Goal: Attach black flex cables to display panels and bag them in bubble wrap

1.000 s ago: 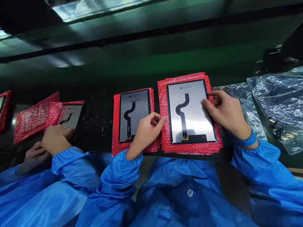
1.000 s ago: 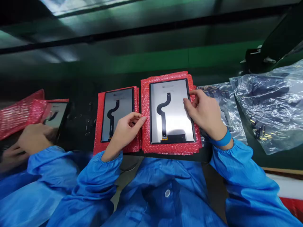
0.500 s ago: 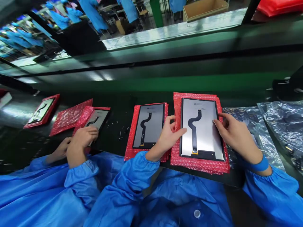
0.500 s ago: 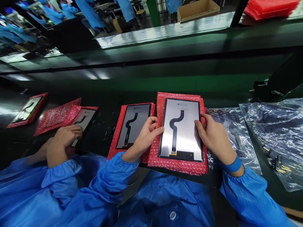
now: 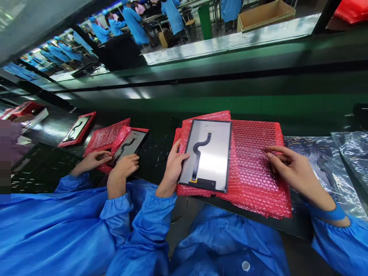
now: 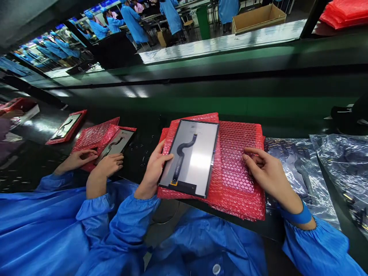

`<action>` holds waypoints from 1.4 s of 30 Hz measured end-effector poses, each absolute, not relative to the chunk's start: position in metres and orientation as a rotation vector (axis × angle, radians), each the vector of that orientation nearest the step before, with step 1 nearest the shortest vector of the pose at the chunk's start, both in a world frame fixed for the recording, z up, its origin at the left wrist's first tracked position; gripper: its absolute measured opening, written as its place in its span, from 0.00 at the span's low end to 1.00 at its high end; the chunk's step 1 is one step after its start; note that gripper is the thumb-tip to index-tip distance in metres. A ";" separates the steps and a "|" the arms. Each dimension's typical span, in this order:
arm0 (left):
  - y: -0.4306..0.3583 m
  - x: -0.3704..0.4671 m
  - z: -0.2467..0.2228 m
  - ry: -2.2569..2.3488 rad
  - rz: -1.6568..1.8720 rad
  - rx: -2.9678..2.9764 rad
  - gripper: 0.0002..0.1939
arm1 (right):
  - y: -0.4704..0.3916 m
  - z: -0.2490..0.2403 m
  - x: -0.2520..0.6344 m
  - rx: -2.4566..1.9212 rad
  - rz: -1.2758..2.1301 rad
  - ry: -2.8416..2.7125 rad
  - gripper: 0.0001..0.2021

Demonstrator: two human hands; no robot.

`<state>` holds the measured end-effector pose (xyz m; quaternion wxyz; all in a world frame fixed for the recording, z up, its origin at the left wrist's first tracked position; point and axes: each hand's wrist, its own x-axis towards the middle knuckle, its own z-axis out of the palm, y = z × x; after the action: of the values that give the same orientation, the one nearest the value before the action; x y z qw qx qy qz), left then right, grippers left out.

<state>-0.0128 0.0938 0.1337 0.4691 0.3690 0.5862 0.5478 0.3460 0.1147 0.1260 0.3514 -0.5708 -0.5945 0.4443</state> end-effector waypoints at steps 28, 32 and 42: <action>0.089 -0.097 0.128 2.068 1.199 1.360 0.30 | 0.118 0.110 0.351 -1.473 1.081 -1.611 0.24; 0.075 -0.066 0.150 2.166 1.144 1.611 0.24 | 0.120 0.113 0.353 -1.484 1.042 -1.577 0.25; 0.072 0.066 0.168 1.125 0.922 2.409 0.16 | 0.070 0.184 0.379 -1.672 0.816 -1.247 0.22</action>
<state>0.0663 0.0718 0.1676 0.1631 0.8447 0.3944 0.3232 0.3787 0.0704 0.1836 0.4357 -0.6720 -0.5012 0.3277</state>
